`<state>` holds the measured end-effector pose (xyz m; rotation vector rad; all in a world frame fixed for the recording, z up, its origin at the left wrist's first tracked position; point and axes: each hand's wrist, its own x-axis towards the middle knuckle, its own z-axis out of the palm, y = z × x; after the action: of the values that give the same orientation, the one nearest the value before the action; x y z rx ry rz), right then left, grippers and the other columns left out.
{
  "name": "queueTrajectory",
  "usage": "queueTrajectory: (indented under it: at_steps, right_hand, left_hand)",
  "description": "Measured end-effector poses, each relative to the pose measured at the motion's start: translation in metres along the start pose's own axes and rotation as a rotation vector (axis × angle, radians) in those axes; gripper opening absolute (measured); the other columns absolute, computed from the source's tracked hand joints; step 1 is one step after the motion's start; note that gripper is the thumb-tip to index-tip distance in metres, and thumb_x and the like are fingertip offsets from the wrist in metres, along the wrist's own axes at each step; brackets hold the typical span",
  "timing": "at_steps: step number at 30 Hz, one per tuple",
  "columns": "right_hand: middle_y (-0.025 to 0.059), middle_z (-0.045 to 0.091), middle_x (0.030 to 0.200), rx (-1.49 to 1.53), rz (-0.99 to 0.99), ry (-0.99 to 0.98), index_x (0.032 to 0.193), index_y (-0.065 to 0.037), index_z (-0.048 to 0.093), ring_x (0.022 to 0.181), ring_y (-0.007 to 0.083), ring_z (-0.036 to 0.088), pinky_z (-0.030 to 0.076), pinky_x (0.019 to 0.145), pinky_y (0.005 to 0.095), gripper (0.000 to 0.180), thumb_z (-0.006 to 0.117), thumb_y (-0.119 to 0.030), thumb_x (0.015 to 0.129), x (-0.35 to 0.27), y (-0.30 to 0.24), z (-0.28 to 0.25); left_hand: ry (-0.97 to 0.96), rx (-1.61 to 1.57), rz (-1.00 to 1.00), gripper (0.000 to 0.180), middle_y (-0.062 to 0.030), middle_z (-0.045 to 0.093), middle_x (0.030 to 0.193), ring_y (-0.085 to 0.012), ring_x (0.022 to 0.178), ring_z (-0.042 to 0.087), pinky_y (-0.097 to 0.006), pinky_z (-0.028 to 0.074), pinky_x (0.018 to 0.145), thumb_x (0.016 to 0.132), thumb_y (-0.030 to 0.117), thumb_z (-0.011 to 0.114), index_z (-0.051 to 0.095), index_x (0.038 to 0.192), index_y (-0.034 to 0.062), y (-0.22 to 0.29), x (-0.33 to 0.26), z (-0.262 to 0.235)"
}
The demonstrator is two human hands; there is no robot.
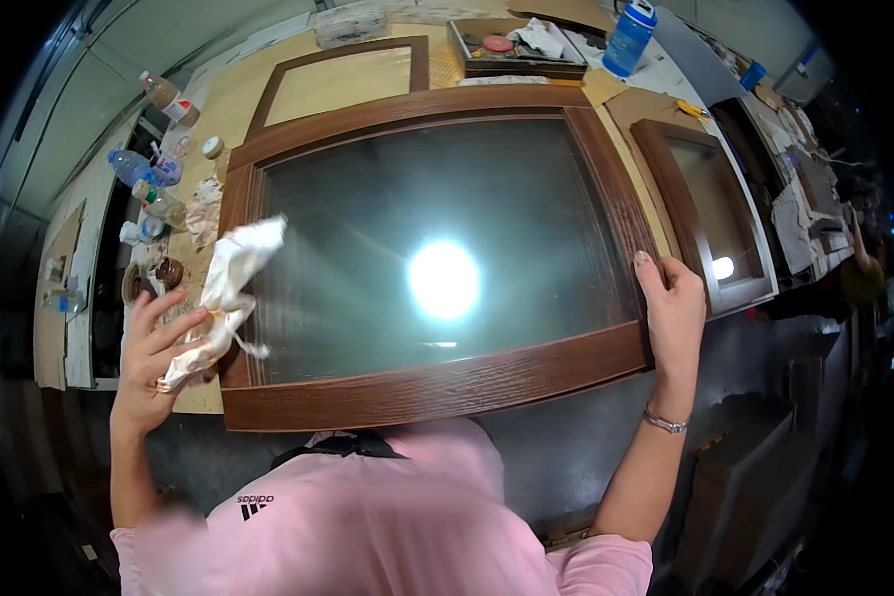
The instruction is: The person cleans a glass and wood cabinet door by wiping the glass with a cloth, using a scraper tool to remove debris from the wooden frame, and applying a liquid from a bottle.
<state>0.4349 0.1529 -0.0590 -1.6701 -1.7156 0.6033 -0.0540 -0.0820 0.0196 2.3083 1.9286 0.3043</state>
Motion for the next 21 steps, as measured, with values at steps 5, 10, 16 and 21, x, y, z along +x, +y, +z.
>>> queueTrajectory:
  at_steps: [5,10,16,21]
  right_hand:
    - [0.0065,0.039,0.06,-0.061,-0.024,-0.009,0.071,0.004,0.048,0.062,0.0115,0.037,0.035,0.055,0.0357,0.047,0.069,-0.032,0.091,-0.004,-0.015,0.003]
    - [0.0125,0.047,0.06,-0.151,-0.008,-0.004,0.077,0.007,0.056,0.061,0.0149,0.043,0.041,0.058,0.0383,0.044,0.071,-0.033,0.089,-0.007,-0.024,-0.001]
    - [0.0238,0.063,0.069,-0.227,0.016,0.021,0.085,0.006,0.066,0.067,0.0372,0.066,0.048,0.064,0.0446,0.042,0.075,-0.035,0.085,-0.009,-0.021,-0.004]
    - [0.0248,0.061,0.067,-0.139,-0.003,0.014,0.084,0.006,0.065,0.067,0.0377,0.066,0.048,0.062,0.0437,0.043,0.076,-0.035,0.081,-0.01,-0.034,0.001]
  left_hand:
    - [-0.176,-0.112,0.162,0.054,-0.0015,0.067,0.133,-0.0255,0.133,0.054,-0.066,0.028,0.112,0.073,0.003,0.066,0.071,0.124,0.0195,0.041,0.023,0.028]
    - [-0.013,0.137,-0.032,0.048,-0.0098,0.062,0.139,-0.0285,0.14,0.048,-0.063,0.019,0.119,0.084,0.007,0.065,0.064,0.131,0.01,0.007,0.074,0.033]
    - [-0.065,0.029,0.195,0.048,-0.0153,0.055,0.145,-0.0289,0.139,0.049,-0.063,0.021,0.118,0.094,0.019,0.062,0.056,0.139,0.0052,0.038,0.118,0.054]
    - [-0.008,0.06,0.056,0.051,-0.0181,0.053,0.147,-0.0346,0.14,0.045,-0.058,0.028,0.117,0.096,0.026,0.063,0.053,0.14,0.0014,0.025,0.158,0.064]
